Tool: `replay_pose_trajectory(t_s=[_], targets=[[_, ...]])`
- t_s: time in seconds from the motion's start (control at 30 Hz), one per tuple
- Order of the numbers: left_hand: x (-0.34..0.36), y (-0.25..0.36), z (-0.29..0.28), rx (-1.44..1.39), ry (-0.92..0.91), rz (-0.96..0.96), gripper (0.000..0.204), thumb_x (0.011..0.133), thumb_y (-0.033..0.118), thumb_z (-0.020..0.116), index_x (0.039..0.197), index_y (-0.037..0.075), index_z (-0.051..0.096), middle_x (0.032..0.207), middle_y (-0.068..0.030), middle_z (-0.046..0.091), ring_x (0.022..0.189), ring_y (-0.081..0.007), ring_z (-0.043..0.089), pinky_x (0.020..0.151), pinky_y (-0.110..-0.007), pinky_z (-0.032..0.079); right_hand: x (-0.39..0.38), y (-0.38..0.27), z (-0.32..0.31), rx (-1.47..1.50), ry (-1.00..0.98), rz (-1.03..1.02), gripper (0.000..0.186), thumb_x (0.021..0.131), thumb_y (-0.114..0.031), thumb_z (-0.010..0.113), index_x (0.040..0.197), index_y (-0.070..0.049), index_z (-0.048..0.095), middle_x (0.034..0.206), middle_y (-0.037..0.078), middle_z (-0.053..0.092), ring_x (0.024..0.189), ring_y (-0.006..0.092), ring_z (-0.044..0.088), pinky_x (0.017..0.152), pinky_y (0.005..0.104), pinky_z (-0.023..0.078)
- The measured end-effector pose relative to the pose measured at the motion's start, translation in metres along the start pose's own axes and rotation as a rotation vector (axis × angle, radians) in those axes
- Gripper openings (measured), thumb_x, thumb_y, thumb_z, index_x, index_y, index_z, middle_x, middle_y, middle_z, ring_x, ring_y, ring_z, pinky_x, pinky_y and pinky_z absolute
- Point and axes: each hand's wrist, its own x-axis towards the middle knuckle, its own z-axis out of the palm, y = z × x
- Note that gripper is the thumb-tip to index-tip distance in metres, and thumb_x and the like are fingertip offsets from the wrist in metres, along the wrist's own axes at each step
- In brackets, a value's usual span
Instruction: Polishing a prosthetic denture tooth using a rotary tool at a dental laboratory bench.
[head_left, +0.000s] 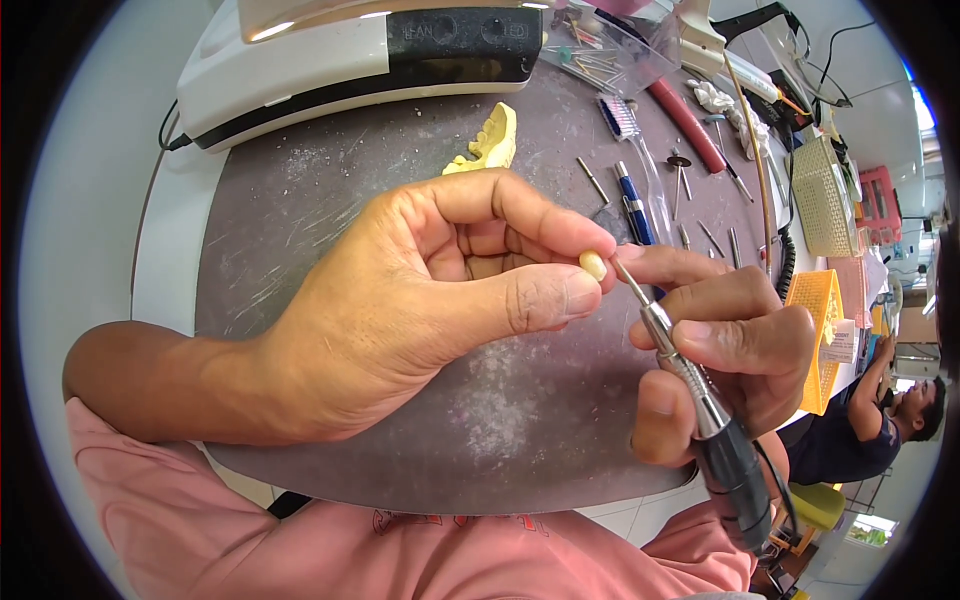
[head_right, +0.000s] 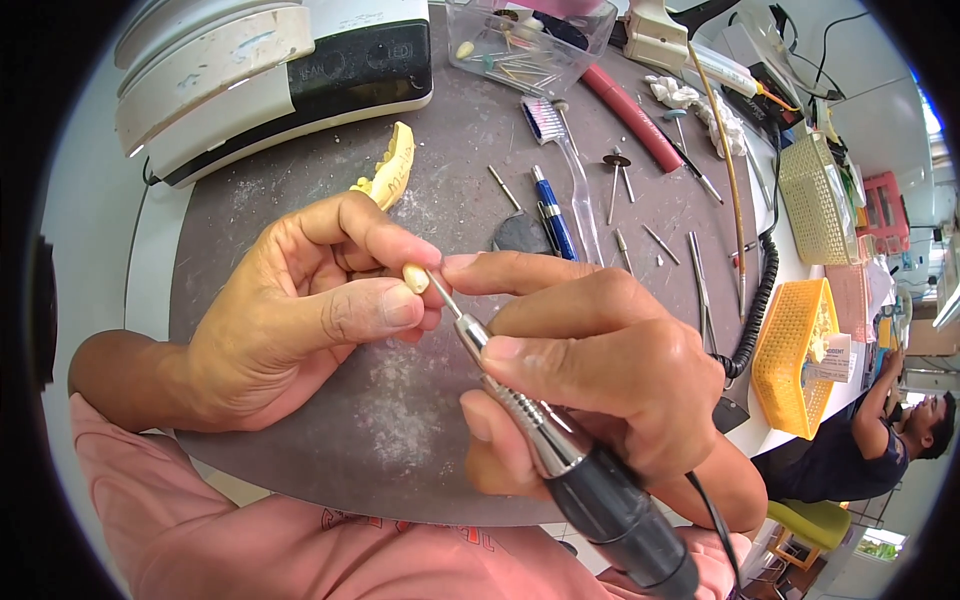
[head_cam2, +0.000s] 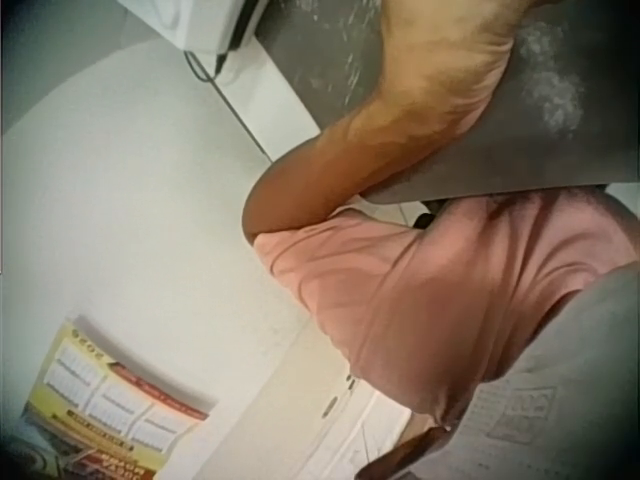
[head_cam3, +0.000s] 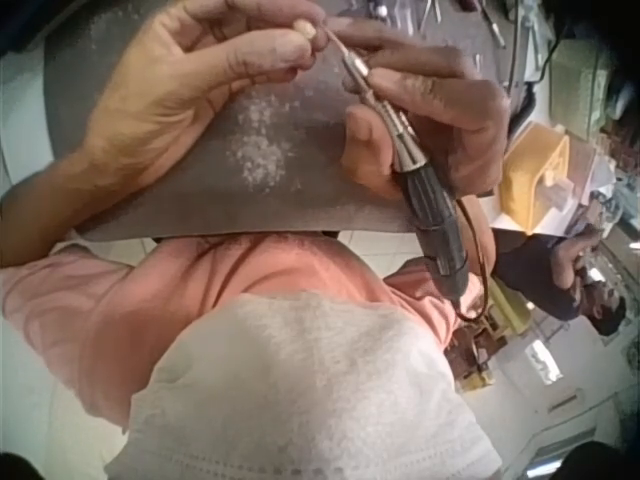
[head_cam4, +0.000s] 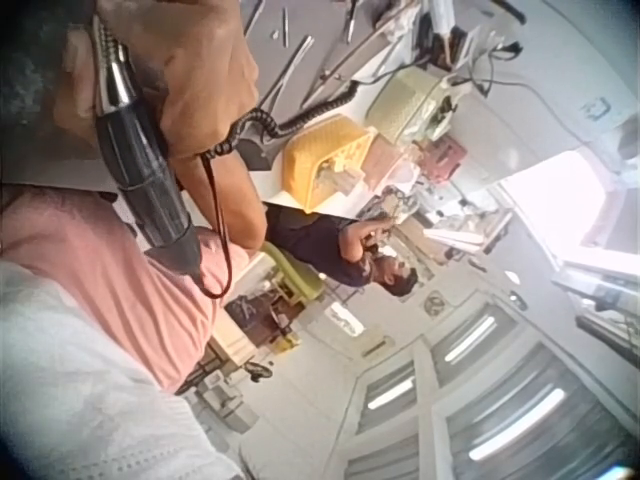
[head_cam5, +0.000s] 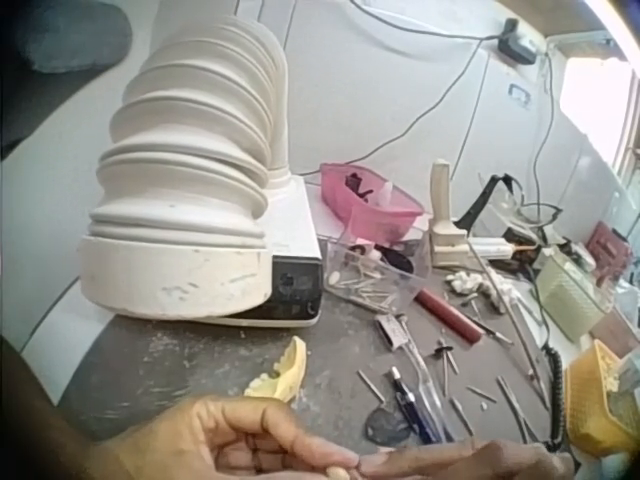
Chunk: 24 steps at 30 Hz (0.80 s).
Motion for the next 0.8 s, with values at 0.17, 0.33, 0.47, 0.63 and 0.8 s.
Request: replay_pose_trajectory(t_s=[0.17, 0.33, 0.47, 0.63, 0.8], targets=[[0.0002, 0.0012, 0.0001, -0.006, -0.002, 0.006, 0.018, 0.081, -0.003, 0.059, 0.099, 0.000, 0.055, 0.093, -0.0077, 0.061, 0.088, -0.0128, 0.060, 0.083, -0.025, 0.049, -0.0003, -0.0012, -0.0030, 0.047, -0.017, 0.055, 0.030, 0.080, -0.019, 0.065, 0.099, -0.005, 0.046, 0.077, 0.012, 0.055, 0.088, 0.0334, 0.060, 0.083, 0.0452, 0.047], [0.0001, 0.0016, 0.0009, 0.015, -0.009, -0.002, 0.019, 0.081, -0.003, 0.060, 0.099, 0.000, 0.055, 0.093, -0.0075, 0.061, 0.087, -0.0128, 0.060, 0.081, -0.025, 0.049, -0.0004, 0.0006, -0.0017, 0.042, 0.010, 0.011, 0.029, 0.080, -0.018, 0.065, 0.098, -0.004, 0.046, 0.076, 0.012, 0.055, 0.088, 0.0330, 0.060, 0.081, 0.0431, 0.049], [-0.0015, 0.0016, 0.0003, 0.017, 0.002, -0.022, 0.019, 0.081, -0.003, 0.060, 0.099, -0.001, 0.055, 0.093, -0.0075, 0.061, 0.087, -0.0129, 0.061, 0.080, -0.025, 0.049, 0.0004, 0.0024, 0.0026, -0.008, 0.024, -0.019, 0.029, 0.080, -0.016, 0.065, 0.097, -0.003, 0.046, 0.076, 0.013, 0.056, 0.086, 0.0311, 0.061, 0.079, 0.0402, 0.050], [-0.0017, 0.0035, 0.0026, 0.024, -0.010, -0.036, 0.018, 0.081, -0.001, 0.060, 0.099, 0.000, 0.055, 0.092, -0.0079, 0.062, 0.085, -0.0127, 0.061, 0.078, -0.025, 0.049, 0.0033, 0.0034, 0.0010, -0.110, -0.001, -0.125, 0.029, 0.079, -0.014, 0.065, 0.096, 0.000, 0.047, 0.076, 0.013, 0.056, 0.084, 0.0284, 0.061, 0.074, 0.0351, 0.052], [-0.0017, 0.0041, 0.0035, 0.011, 0.000, -0.038, 0.018, 0.081, -0.001, 0.061, 0.098, 0.000, 0.055, 0.091, -0.0083, 0.062, 0.084, -0.0124, 0.061, 0.078, -0.025, 0.049, 0.0022, 0.0061, 0.0027, -0.101, 0.010, -0.132, 0.029, 0.078, -0.011, 0.066, 0.097, 0.000, 0.047, 0.078, 0.014, 0.056, 0.084, 0.0280, 0.061, 0.074, 0.0349, 0.052]])
